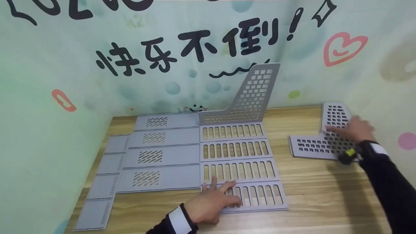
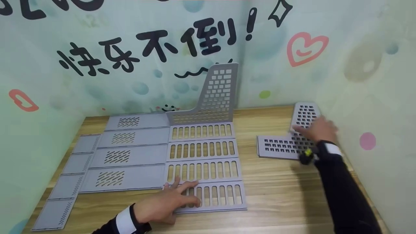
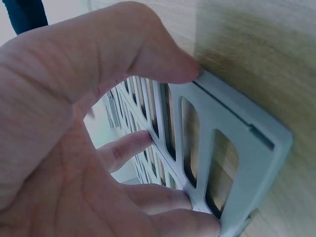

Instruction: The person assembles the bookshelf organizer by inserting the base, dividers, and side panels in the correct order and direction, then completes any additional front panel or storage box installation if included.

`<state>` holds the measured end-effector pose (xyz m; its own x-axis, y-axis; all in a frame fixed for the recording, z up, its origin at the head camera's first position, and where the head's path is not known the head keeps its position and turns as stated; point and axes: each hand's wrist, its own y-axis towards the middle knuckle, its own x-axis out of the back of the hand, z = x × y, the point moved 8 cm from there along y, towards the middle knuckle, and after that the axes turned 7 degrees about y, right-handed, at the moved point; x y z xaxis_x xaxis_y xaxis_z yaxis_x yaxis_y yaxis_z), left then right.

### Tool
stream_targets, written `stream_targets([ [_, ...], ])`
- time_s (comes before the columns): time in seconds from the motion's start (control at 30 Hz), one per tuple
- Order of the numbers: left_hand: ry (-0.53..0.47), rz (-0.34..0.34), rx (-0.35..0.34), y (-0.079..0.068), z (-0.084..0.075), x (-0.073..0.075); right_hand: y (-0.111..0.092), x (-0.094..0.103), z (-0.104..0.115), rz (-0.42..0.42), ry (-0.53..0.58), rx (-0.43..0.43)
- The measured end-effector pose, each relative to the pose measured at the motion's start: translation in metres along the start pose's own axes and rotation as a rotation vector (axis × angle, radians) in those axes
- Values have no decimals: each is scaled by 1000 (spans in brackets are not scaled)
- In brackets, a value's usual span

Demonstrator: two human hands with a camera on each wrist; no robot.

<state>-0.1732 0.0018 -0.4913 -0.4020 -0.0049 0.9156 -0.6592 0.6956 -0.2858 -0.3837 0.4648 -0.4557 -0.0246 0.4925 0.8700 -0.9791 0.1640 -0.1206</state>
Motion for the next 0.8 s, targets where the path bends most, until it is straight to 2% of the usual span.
stream_targets([
  [0.1,25,2,2,1,0,0,-14,6,-49,56,-10,-183],
  [0.17,29,3,4,1,0,0,-21,5,-68,117,27,-262],
  [0.2,28,3,4,1,0,-1,-23,5,-73,138,46,-275],
  [0.27,13,9,8,0,1,-1,-25,6,-77,150,79,-267],
  [0.4,-9,28,22,1,2,-2,-25,13,-76,122,103,-240],
  [0.63,-4,29,27,1,2,-2,-26,18,-80,131,164,-273],
  [0.8,13,37,33,3,2,-3,-26,32,-71,104,269,-152],
])
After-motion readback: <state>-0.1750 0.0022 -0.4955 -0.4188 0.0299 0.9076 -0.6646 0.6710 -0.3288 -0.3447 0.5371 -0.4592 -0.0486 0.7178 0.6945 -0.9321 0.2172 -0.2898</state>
